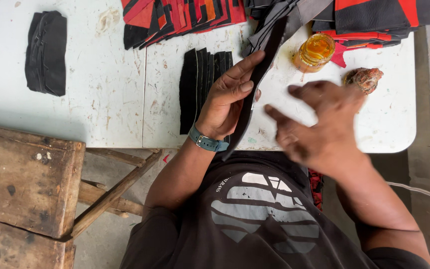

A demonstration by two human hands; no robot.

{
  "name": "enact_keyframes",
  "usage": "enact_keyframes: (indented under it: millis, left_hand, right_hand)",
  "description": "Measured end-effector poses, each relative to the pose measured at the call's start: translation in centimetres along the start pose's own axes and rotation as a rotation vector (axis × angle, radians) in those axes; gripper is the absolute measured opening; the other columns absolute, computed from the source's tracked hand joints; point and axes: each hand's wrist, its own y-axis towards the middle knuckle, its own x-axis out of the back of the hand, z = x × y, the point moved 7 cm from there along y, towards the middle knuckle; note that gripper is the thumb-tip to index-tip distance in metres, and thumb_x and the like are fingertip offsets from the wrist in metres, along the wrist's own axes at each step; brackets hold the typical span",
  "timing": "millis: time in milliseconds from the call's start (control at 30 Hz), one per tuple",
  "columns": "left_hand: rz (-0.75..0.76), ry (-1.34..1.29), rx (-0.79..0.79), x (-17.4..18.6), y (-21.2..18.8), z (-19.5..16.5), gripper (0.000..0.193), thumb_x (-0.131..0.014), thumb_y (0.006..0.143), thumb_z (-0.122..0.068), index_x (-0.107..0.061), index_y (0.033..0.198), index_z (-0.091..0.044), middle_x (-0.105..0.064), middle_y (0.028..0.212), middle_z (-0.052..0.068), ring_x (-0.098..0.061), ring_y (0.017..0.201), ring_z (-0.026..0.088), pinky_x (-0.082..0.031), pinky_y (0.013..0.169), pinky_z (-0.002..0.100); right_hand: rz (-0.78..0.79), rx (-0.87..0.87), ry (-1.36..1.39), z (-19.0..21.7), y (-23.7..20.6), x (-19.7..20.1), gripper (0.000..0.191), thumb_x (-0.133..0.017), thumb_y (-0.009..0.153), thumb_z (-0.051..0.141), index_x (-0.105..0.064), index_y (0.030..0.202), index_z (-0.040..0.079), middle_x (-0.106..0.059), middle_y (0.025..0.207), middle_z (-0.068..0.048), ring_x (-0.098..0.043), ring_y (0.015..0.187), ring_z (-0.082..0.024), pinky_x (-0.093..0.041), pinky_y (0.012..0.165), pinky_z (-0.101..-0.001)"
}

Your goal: The person holds a long black leather strip and rubs an amber adhesive from a jar onto its edge, working along the strip by hand. They then place the treated strip onto a growing stack of similar black leather pieces on the table and pick up the next strip to repeat the process.

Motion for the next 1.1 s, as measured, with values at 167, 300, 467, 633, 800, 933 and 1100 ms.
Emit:
enact_keyframes:
  millis: [167, 300, 467, 633, 800, 933, 1100]
  left_hand:
    - [-0.186, 0.147, -0.062, 2.7, -0.8, -0.3, 0.040, -0.066, 0.100, 0.008, -0.054, 0.138, 0.003, -0.064, 0.129, 0.009, -0.064, 0.113, 0.012, -0.054, 0.099, 0.023]
    - [-0.144, 0.280, -0.051, 3.7, -1.9, -0.4, 0.054, -0.065, 0.088, 0.011, -0.061, 0.139, -0.005, -0.066, 0.138, -0.001, -0.056, 0.105, -0.002, -0.048, 0.083, 0.012]
    - [-0.104, 0.172, -0.120, 4.8, -2.0, 0.3, 0.036, -0.065, 0.103, 0.017, -0.056, 0.137, 0.009, -0.058, 0.117, 0.006, -0.055, 0.098, 0.005, -0.048, 0.091, 0.017]
    - [-0.092, 0.081, -0.042, 3.9, -1.7, 0.2, 0.060, -0.067, 0.095, 0.009, -0.048, 0.151, 0.001, -0.056, 0.152, 0.015, -0.061, 0.136, 0.013, -0.055, 0.112, 0.024]
    - [0.037, 0.030, -0.020, 0.5, -1.2, -0.2, 0.059, -0.068, 0.102, 0.007, -0.043, 0.155, 0.000, -0.053, 0.153, 0.017, -0.060, 0.127, 0.017, -0.055, 0.101, 0.028]
    - [-0.010, 0.050, -0.015, 0.2, -1.0, 0.0, 0.066, -0.070, 0.098, 0.006, -0.043, 0.158, 0.000, -0.050, 0.154, 0.012, -0.058, 0.135, 0.015, -0.050, 0.115, 0.029]
    - [-0.006, 0.082, -0.046, 1.2, -0.8, 0.2, 0.064, -0.071, 0.097, 0.006, -0.046, 0.155, -0.001, -0.053, 0.158, 0.009, -0.057, 0.137, 0.012, -0.049, 0.118, 0.027]
  right_hand:
    - [0.186, -0.233, -0.235, -8.5, 0.0, -0.2, 0.031, -0.079, 0.082, 0.025, -0.073, 0.112, 0.016, -0.056, 0.134, -0.003, -0.045, 0.125, -0.028, -0.031, 0.108, -0.0444]
    - [0.389, -0.253, -0.304, -14.1, -0.5, -5.6, 0.036, -0.086, 0.072, 0.035, -0.080, 0.104, 0.019, -0.060, 0.127, -0.008, -0.044, 0.121, -0.033, -0.030, 0.100, -0.0493]
    - [0.477, -0.271, -0.248, -15.5, -0.9, -7.9, 0.030, -0.086, 0.073, 0.031, -0.081, 0.100, 0.020, -0.058, 0.126, -0.006, -0.045, 0.120, -0.032, -0.031, 0.101, -0.0474]
    - [0.246, -0.376, -0.149, -13.2, -0.1, -3.3, 0.033, -0.096, 0.081, 0.024, -0.078, 0.105, 0.010, -0.058, 0.133, -0.004, -0.047, 0.125, -0.030, -0.033, 0.106, -0.0446]
    - [0.072, -0.319, 0.734, -6.2, -0.1, -2.1, 0.068, -0.084, 0.067, 0.015, -0.065, 0.131, 0.005, -0.047, 0.132, -0.013, -0.045, 0.129, -0.029, -0.040, 0.109, -0.0403]
    - [0.160, -0.260, 0.806, -2.8, 0.4, -3.0, 0.079, -0.083, 0.073, 0.017, -0.059, 0.147, 0.006, -0.047, 0.135, -0.015, -0.047, 0.132, -0.031, -0.044, 0.114, -0.0413]
    - [0.088, -0.173, 0.646, -1.4, 0.5, -1.6, 0.066, -0.080, 0.071, 0.016, -0.067, 0.136, 0.009, -0.052, 0.130, -0.018, -0.051, 0.125, -0.033, -0.044, 0.110, -0.0412]
